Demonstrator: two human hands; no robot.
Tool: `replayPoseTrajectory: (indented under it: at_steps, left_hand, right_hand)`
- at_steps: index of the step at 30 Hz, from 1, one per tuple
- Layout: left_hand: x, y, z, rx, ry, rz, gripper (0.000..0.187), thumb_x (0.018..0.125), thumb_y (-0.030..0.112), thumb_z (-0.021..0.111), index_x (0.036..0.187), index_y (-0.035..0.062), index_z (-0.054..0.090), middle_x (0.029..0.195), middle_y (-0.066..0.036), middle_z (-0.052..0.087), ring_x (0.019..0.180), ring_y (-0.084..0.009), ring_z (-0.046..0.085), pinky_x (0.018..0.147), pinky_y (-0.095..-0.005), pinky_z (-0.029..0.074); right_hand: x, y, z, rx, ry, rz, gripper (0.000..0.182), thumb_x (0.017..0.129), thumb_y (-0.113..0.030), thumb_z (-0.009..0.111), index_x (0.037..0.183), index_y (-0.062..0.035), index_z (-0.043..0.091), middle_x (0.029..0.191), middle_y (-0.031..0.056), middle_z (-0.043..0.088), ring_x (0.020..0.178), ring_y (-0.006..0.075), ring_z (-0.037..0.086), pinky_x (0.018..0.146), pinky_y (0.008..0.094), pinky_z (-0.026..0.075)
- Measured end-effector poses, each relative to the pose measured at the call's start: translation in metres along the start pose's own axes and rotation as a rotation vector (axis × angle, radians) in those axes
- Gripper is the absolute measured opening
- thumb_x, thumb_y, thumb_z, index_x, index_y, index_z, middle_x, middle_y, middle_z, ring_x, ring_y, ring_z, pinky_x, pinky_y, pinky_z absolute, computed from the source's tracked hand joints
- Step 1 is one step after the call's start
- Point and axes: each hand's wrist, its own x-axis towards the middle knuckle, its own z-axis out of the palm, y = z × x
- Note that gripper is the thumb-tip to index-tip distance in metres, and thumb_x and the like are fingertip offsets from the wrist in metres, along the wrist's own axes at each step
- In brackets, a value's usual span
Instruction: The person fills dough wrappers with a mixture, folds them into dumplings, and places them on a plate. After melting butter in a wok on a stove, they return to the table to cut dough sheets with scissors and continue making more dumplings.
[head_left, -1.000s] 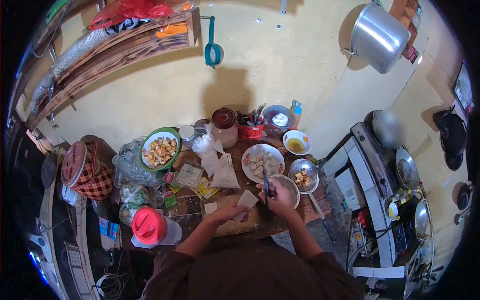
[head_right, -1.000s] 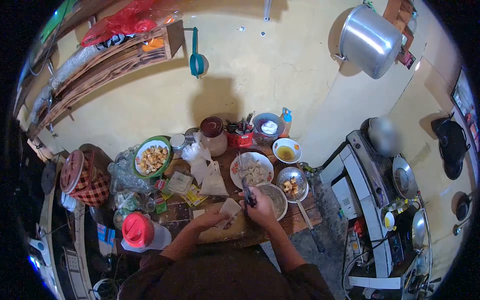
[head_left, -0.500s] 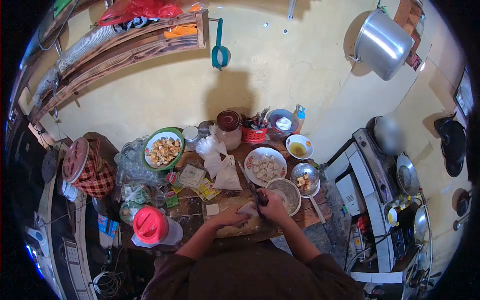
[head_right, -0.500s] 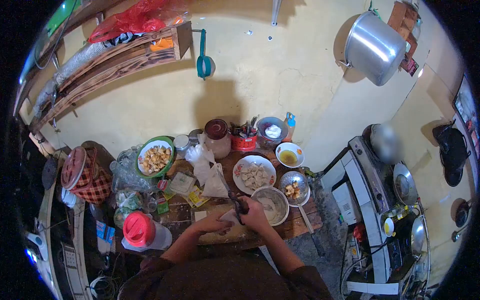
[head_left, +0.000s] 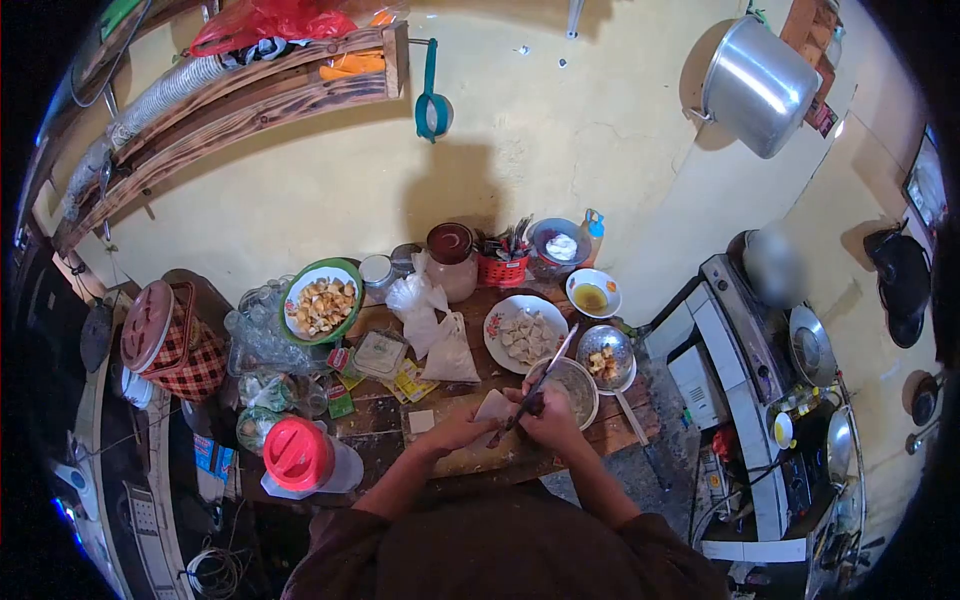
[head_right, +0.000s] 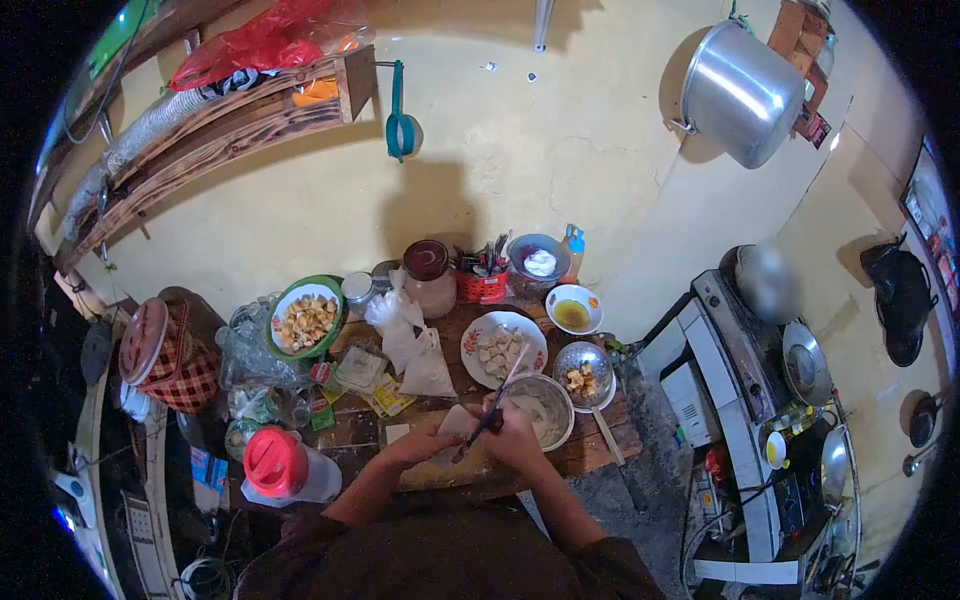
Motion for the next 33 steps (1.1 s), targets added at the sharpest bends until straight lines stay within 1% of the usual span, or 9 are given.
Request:
replayPoseTrajectory:
  at_steps: [2,4,8,11,17,19,22,25,33]
  left_hand:
    - [0.01,-0.019,-0.003,0.014,0.007,0.027,0.025,0.088,0.025,0.051,0.1,0.0035,0.054,0.084,-0.003,0.057,0.07,-0.0106,0.055,0.063,-0.0251,0.045]
    - [0.016,-0.029,-0.005,0.028,0.015,0.051,0.027,0.089,0.027,0.05,0.103,0.0041,0.053,0.084,-0.002,0.057,0.07,-0.0103,0.055,0.062,-0.0252,0.044]
    - [0.018,-0.028,-0.007,0.043,0.0,-0.134,0.028,0.089,0.026,0.049,0.109,0.0058,0.052,0.085,-0.002,0.057,0.071,-0.0103,0.055,0.063,-0.0259,0.045]
    - [0.008,-0.006,-0.002,0.021,-0.051,-0.15,0.032,0.088,0.029,0.05,0.109,0.0053,0.052,0.086,-0.003,0.058,0.07,-0.0099,0.055,0.061,-0.0249,0.045]
    - [0.005,-0.007,-0.019,-0.019,-0.104,-0.01,0.035,0.088,0.028,0.051,0.11,0.0002,0.051,0.087,-0.005,0.06,0.07,-0.0121,0.059,0.06,-0.0246,0.048]
    - [0.001,0.002,-0.021,-0.09,-0.076,0.008,0.034,0.088,0.025,0.052,0.109,-0.0013,0.051,0.088,-0.006,0.061,0.071,-0.0126,0.06,0.061,-0.0245,0.049]
    - [0.004,0.001,-0.024,-0.11,0.153,0.097,0.029,0.088,0.016,0.052,0.111,-0.0019,0.052,0.09,-0.009,0.062,0.074,-0.0146,0.062,0.065,-0.0273,0.051]
    - [0.008,-0.004,-0.023,0.098,0.259,0.108,0.025,0.088,0.012,0.052,0.107,-0.0023,0.053,0.09,-0.008,0.061,0.077,-0.0154,0.062,0.069,-0.0274,0.052]
    - [0.015,-0.01,-0.01,-0.17,0.3,0.231,0.024,0.087,0.005,0.05,0.108,-0.0043,0.047,0.101,-0.012,0.055,0.088,-0.02,0.059,0.076,-0.0347,0.055]
  right_hand:
    - [0.002,-0.005,-0.006,0.057,0.014,0.049,0.03,0.074,0.001,0.063,0.097,-0.0018,0.044,0.092,0.0059,0.057,0.096,0.0191,0.06,0.078,0.0292,0.049]
    - [0.004,-0.028,-0.013,-0.467,-0.172,0.026,0.032,0.072,-0.004,0.066,0.097,-0.0016,0.046,0.091,0.0071,0.058,0.091,0.0169,0.061,0.075,0.0297,0.049]
    - [0.008,0.012,-0.012,-0.263,-0.107,0.032,0.031,0.069,-0.008,0.068,0.094,-0.0023,0.049,0.083,0.0088,0.06,0.083,0.0152,0.063,0.069,0.0298,0.049]
    - [0.006,-0.01,-0.002,-0.494,-0.069,-0.014,0.029,0.069,-0.008,0.07,0.09,-0.0026,0.051,0.077,0.0088,0.06,0.08,0.014,0.062,0.067,0.0293,0.049]
    - [0.012,0.012,-0.007,-0.226,0.12,0.14,0.031,0.067,-0.004,0.073,0.086,-0.0054,0.048,0.077,0.0063,0.061,0.074,0.015,0.062,0.065,0.0304,0.05]
    - [0.017,0.024,-0.014,0.189,0.244,-0.016,0.034,0.066,0.001,0.073,0.083,-0.0077,0.046,0.075,0.0059,0.06,0.072,0.0159,0.062,0.062,0.0295,0.051]
    - [0.016,0.015,-0.02,0.302,0.309,-0.032,0.035,0.065,0.006,0.072,0.083,-0.009,0.045,0.073,0.005,0.059,0.071,0.0157,0.061,0.062,0.0284,0.051]
    - [0.014,0.021,-0.018,0.33,0.33,0.038,0.035,0.065,0.005,0.072,0.083,-0.0084,0.046,0.072,0.0039,0.058,0.071,0.0146,0.061,0.062,0.0277,0.051]
    - [0.011,0.013,-0.006,0.284,0.399,0.077,0.034,0.066,0.004,0.072,0.086,-0.0065,0.046,0.072,0.0038,0.058,0.064,0.0125,0.058,0.059,0.026,0.049]
